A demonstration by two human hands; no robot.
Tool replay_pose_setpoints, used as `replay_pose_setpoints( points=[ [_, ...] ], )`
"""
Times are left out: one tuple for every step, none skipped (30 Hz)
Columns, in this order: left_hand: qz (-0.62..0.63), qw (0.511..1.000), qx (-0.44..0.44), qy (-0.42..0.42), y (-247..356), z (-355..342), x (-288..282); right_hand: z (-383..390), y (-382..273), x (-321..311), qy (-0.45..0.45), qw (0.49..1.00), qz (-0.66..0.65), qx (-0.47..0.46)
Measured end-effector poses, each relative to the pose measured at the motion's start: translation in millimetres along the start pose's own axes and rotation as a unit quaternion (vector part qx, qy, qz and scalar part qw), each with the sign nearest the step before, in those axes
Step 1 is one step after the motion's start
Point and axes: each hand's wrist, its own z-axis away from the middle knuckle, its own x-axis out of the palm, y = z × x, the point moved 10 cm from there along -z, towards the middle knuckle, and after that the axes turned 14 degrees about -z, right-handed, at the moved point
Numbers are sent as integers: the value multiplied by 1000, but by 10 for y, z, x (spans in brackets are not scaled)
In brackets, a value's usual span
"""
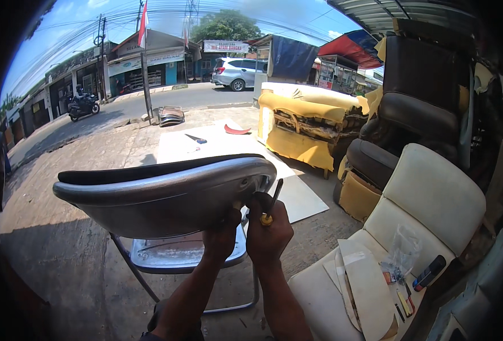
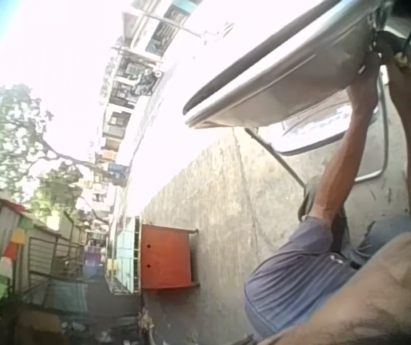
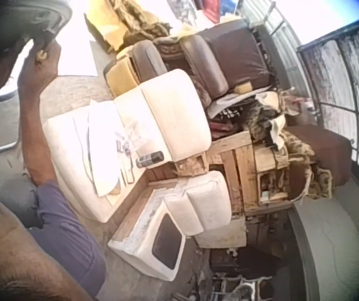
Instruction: The person uses a screwdriver to tighten or remove screws on the underside of a chair seat, then picks up a plastic bag of hardware and places the pieces onto a sofa cushion.
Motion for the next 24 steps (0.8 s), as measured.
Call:
replay_pose_setpoints(
  points=[
    [-18,1000,-7,8,25,0,-18,-15,-15,-2,4,1000,6,3],
    [-34,999,22,3,12,15,4,11,10,-20,8,1000,14,15],
    [-31,999,20,-8,-12,23,12,5,26,-25,12,999,22,26],
    [-27,999,17,-18,-35,17,26,23,17,-11,-4,999,41,16],
    [-24,999,17,-28,-37,-18,34,20,-1,6,-20,998,59,4],
    [-11,999,31,-31,-13,2,32,9,-29,32,-36,996,77,-9],
    [1,998,43,-35,9,14,31,13,2,9,-33,997,76,5],
    [-1,999,40,-34,16,-6,31,10,26,-7,-29,997,75,18],
    [-3,999,37,-34,32,-31,39,-11,37,1,-26,996,74,31],
    [-4,999,27,-36,10,-14,63,-11,13,-7,-22,996,77,26],
    [4,999,17,-35,8,-8,68,-12,27,-13,-14,996,76,35],
    [12,999,8,-32,13,-7,60,-15,45,-10,-7,996,76,44],
    [29,999,-6,-28,37,2,57,6,65,-37,2,995,79,56],
    [26,999,-15,-29,46,-5,63,3,15,-27,-4,995,89,42],
    [23,999,-22,-30,59,-22,72,-17,-43,-7,-10,995,99,28],
    [0,999,-27,-39,63,-26,73,-16,-95,-4,-14,994,111,17],
    [-22,998,-31,-48,59,-23,74,-15,-150,11,-21,990,137,-7],
    [-16,998,-20,-50,61,-15,67,-17,-184,35,-28,986,164,-31],
    [-1,1000,4,-30,45,-20,31,-31,-222,89,-34,981,185,-56],
    [-15,999,-17,-33,-32,-7,39,-17,-149,69,-25,982,187,-27],
    [-29,998,-37,-36,-94,5,47,-10,-178,92,-32,977,205,-38],
    [-29,999,-34,-25,-60,8,13,-4,-187,106,-33,975,214,-50],
    [-33,999,-28,-21,-59,9,3,5,-196,118,-34,972,222,-63],
    [-36,999,-23,-17,-78,7,2,4,-229,137,-32,974,214,-71]
  ],
)
